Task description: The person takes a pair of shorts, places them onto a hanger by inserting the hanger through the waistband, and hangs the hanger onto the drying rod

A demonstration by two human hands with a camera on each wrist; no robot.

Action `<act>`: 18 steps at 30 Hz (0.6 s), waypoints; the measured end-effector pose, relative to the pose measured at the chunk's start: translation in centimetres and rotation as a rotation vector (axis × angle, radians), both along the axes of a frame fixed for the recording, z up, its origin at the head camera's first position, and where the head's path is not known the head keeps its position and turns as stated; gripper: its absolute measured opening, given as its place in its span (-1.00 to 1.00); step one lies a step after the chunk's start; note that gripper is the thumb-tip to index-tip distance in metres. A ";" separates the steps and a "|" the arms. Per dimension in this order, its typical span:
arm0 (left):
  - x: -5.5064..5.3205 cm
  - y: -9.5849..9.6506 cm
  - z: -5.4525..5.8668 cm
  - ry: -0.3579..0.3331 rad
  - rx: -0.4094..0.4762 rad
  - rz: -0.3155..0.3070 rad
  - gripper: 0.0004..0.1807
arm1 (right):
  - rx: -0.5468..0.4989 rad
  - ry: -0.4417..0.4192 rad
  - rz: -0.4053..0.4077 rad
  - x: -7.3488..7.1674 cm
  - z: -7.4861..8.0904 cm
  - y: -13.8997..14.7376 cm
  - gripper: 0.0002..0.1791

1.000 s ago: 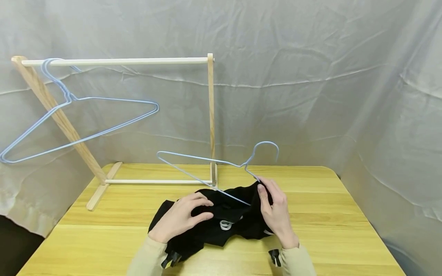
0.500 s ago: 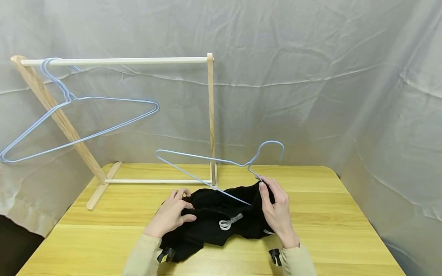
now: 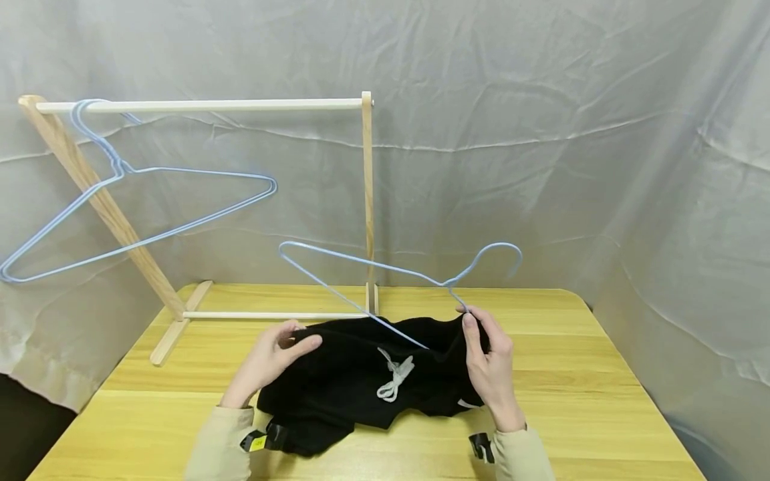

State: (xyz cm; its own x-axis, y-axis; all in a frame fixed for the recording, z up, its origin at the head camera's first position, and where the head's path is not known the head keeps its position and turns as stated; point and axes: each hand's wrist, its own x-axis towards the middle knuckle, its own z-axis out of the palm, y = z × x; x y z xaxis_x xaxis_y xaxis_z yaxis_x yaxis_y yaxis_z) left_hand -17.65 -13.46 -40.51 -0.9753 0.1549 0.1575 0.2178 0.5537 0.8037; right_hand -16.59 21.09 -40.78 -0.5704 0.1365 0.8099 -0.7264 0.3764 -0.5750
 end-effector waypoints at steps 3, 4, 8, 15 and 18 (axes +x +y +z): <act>0.0 0.3 0.5 0.049 0.128 0.014 -0.82 | -0.015 -0.027 -0.015 0.2 0.2 0.2 -0.81; 0.1 0.4 0.6 0.071 0.156 0.021 -0.83 | -0.019 -0.033 -0.020 0.2 0.3 0.3 -0.80; 0.4 0.8 1.0 0.207 0.222 0.052 -0.91 | -0.035 -0.052 -0.040 0.4 0.5 0.4 -0.79; 0.8 1.4 1.5 0.418 0.362 0.064 -0.93 | -0.034 -0.102 -0.039 0.6 0.6 0.9 -0.79; 0.9 1.5 1.6 0.517 0.380 0.075 -0.94 | -0.007 -0.122 -0.014 0.6 0.6 1.2 -0.79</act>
